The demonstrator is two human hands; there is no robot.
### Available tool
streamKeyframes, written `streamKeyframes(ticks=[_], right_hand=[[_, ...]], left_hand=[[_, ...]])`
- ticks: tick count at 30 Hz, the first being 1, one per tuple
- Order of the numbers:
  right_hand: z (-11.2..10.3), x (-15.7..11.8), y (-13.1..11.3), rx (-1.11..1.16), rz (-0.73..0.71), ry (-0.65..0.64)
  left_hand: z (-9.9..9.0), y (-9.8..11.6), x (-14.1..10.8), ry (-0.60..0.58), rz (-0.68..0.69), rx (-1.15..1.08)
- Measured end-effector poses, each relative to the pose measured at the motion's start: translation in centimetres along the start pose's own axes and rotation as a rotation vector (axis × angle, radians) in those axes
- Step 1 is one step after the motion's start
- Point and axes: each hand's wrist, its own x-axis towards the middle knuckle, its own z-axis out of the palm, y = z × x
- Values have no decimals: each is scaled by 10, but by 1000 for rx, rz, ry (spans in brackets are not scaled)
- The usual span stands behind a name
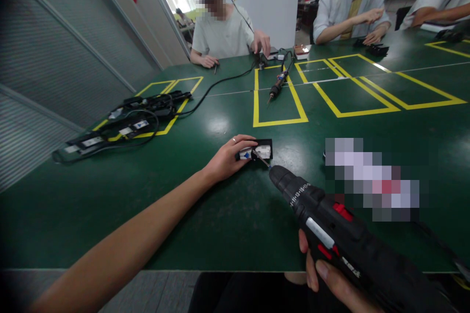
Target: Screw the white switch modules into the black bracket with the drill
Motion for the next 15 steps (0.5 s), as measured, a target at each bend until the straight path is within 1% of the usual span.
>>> streamKeyframes(ticks=[3,5,9,10,12,15], right_hand=[[1,-2,-2,39,29,-44],[0,-4,4,17,37,-7],[-5,-5,20,-66,11,113],[-6,-5,22,-75,8,123],[-6,-4,22,-67,18,103],[-5,-3,13,0,41,11]], left_hand=[[-1,1,1,-3,3,-2],[-2,2,1,-5,4,-2],[-2,3,1,-6,7,-3],[-2,3,1,-5,7,-3],[-2,3,1,-6,7,-3],[-2,2,1,-5,1,2]])
